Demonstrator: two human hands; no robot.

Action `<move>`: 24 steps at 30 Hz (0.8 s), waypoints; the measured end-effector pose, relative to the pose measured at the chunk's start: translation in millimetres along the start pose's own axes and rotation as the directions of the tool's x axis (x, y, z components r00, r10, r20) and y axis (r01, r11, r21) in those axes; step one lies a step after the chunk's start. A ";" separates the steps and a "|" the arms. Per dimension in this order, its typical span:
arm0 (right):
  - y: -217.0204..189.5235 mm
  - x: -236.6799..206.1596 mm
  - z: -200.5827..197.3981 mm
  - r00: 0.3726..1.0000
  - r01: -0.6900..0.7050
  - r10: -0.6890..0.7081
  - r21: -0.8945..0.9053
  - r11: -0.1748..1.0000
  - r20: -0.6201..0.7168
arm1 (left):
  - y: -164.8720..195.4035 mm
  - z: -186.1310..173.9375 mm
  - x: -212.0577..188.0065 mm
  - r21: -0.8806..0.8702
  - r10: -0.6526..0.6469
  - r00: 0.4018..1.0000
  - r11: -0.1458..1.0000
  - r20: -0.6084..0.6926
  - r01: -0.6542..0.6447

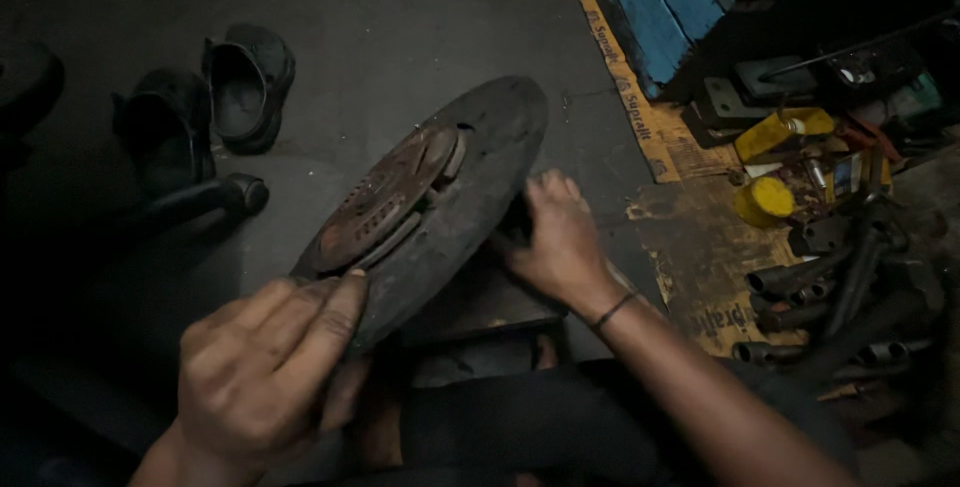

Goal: The person is repairing a clutch assembly. They use a hammer and a punch to remove pins from the clutch plate, then use a screwdriver to adjust the springs.

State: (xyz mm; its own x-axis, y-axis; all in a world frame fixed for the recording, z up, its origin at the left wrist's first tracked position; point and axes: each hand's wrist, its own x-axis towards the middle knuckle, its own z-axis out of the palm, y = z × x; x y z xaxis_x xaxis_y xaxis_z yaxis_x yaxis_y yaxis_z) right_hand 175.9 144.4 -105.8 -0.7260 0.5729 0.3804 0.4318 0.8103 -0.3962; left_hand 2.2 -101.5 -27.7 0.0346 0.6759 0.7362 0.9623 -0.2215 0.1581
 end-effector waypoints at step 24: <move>10.2 -11.1 8.2 0.933 -0.097 0.337 0.820 0.564 -0.122 | -18.5 -37.7 -22.2 -0.096 -0.678 0.717 0.734 -0.159 0.673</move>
State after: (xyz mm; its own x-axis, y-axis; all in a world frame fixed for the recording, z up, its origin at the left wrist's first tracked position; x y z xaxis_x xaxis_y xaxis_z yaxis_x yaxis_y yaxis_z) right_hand 184.0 145.3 -120.9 -0.4669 0.8232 0.3230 -0.1244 0.3005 -0.9456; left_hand -26.5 -138.9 -22.1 -0.6710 0.5232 0.5254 0.7033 0.2248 0.6744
